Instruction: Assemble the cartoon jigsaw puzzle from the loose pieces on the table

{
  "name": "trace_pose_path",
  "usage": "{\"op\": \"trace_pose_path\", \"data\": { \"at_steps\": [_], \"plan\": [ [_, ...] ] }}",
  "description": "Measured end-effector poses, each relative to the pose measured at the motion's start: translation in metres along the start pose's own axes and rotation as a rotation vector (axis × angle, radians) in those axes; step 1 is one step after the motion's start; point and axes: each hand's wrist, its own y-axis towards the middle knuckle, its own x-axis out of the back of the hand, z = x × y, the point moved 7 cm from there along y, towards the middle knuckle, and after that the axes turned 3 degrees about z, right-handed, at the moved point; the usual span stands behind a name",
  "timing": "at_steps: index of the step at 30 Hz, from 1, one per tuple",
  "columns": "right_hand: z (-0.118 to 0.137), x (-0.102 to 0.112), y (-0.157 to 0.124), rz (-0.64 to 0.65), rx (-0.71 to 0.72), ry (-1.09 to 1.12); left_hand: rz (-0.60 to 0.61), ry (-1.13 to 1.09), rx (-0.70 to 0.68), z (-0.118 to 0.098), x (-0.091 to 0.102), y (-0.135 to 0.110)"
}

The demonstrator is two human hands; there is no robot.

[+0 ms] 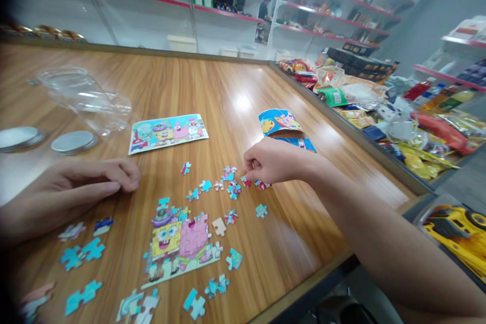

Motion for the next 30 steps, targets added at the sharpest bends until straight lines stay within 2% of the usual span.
{"op": "trace_pose_path", "data": {
  "at_steps": [4,7,10,14,19,21,26,30],
  "plan": [
    [0.005,0.002,0.008,-0.167,0.007,0.021,0.028,0.024,-0.061,-0.004,-0.001,0.001],
    [0.008,-0.001,0.013,-0.208,0.010,0.026,0.045,0.017,-0.069,-0.006,-0.002,0.002],
    [0.009,-0.004,0.016,-0.208,0.013,0.025,0.045,-0.008,-0.048,-0.009,-0.005,0.003],
    [0.007,-0.012,0.020,-0.147,0.003,0.032,-0.001,-0.053,0.016,-0.013,-0.006,0.005],
    [0.004,-0.016,0.021,-0.137,-0.017,0.051,-0.008,-0.050,0.004,-0.023,-0.009,0.005],
    [0.004,-0.016,0.020,-0.143,-0.014,0.063,0.023,-0.005,-0.051,-0.031,-0.014,0.004],
    [0.003,-0.013,0.019,-0.154,-0.056,0.075,0.209,0.324,-0.279,-0.063,-0.040,0.000],
    [0.004,-0.014,0.019,-0.144,-0.108,0.081,0.288,0.417,-0.360,-0.074,-0.053,-0.002]
  ]
}}
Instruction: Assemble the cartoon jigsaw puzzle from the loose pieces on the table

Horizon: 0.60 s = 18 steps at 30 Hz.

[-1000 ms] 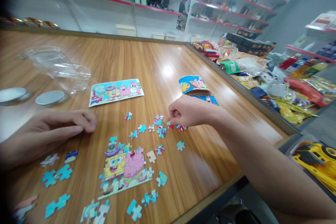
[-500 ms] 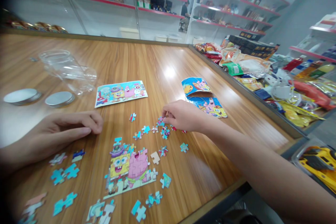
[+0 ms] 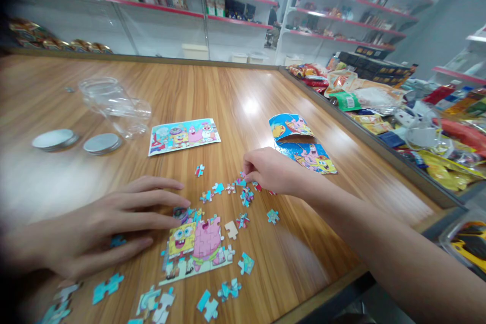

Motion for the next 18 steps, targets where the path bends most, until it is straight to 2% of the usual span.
{"op": "trace_pose_path", "data": {
  "at_steps": [4,10,18],
  "plan": [
    [0.0048,0.0017,-0.0030,-0.040,0.014,-0.001,0.042,0.003,0.031,0.0020,-0.0039,0.0005],
    [0.0063,-0.0025,-0.0028,0.028,-0.036,-0.036,0.034,-0.021,0.024,0.0010,-0.0029,0.0031],
    [0.0030,0.0001,-0.0029,-0.006,-0.029,-0.044,0.050,-0.042,0.015,0.0031,-0.0035,0.0036]
  ]
}}
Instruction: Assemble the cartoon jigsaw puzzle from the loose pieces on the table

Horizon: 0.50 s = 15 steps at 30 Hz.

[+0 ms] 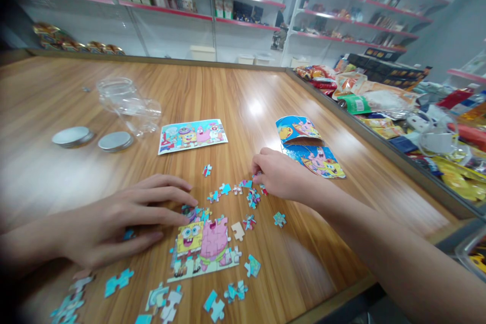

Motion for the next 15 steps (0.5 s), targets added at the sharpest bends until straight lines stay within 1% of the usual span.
{"op": "trace_pose_path", "data": {
  "at_steps": [4,5,7,9,11,12,15],
  "plan": [
    [0.000,0.000,-0.002,0.012,-0.035,-0.004,0.000,-0.004,0.008,0.002,-0.001,-0.001],
    [0.003,0.002,-0.003,-0.018,-0.031,0.002,-0.004,-0.008,0.004,0.001,-0.001,0.000],
    [0.014,0.007,-0.006,-0.133,0.009,0.054,-0.020,-0.018,-0.007,0.000,0.000,0.001],
    [0.030,0.009,-0.011,-0.229,0.076,0.177,-0.035,-0.022,-0.015,-0.002,0.001,0.003],
    [0.049,0.002,-0.014,-0.218,0.165,0.329,-0.037,-0.018,-0.018,-0.002,0.001,0.004],
    [0.057,-0.003,-0.015,-0.189,0.201,0.390,-0.039,-0.014,-0.018,-0.002,0.001,0.004],
    [0.074,-0.020,-0.015,-0.093,0.265,0.456,-0.043,-0.011,-0.016,-0.002,0.001,0.004]
  ]
}}
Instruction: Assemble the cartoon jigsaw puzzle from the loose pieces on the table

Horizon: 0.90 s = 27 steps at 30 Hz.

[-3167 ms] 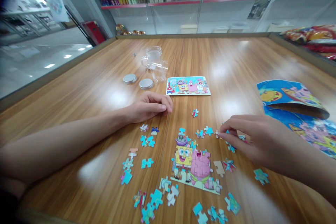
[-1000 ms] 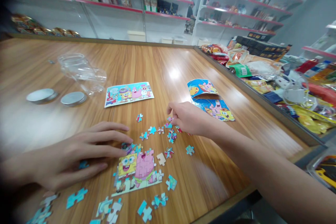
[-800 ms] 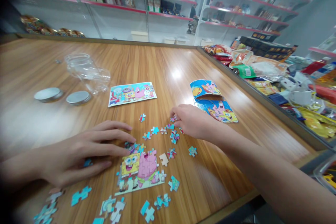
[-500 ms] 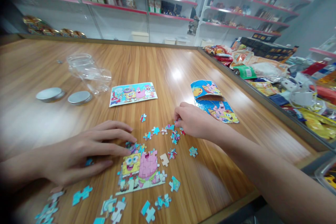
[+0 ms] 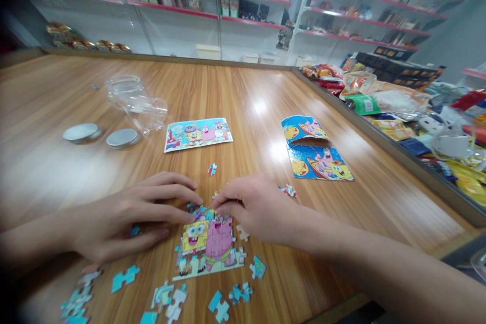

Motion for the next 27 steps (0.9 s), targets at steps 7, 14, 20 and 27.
{"op": "trace_pose_path", "data": {
  "at_steps": [7,14,20,27],
  "plan": [
    [-0.007,-0.008,0.004,0.024,0.082,-0.092,0.004,-0.019,0.005,0.001,0.000,0.000],
    [-0.003,-0.009,0.003,0.028,0.173,-0.145,0.009,-0.006,0.000,0.000,0.000,0.000],
    [0.001,-0.012,0.003,0.032,0.226,-0.205,-0.003,-0.002,0.010,-0.001,0.002,0.000],
    [-0.002,-0.017,0.005,0.046,0.212,-0.216,0.009,0.004,0.002,-0.001,0.000,0.000]
  ]
}}
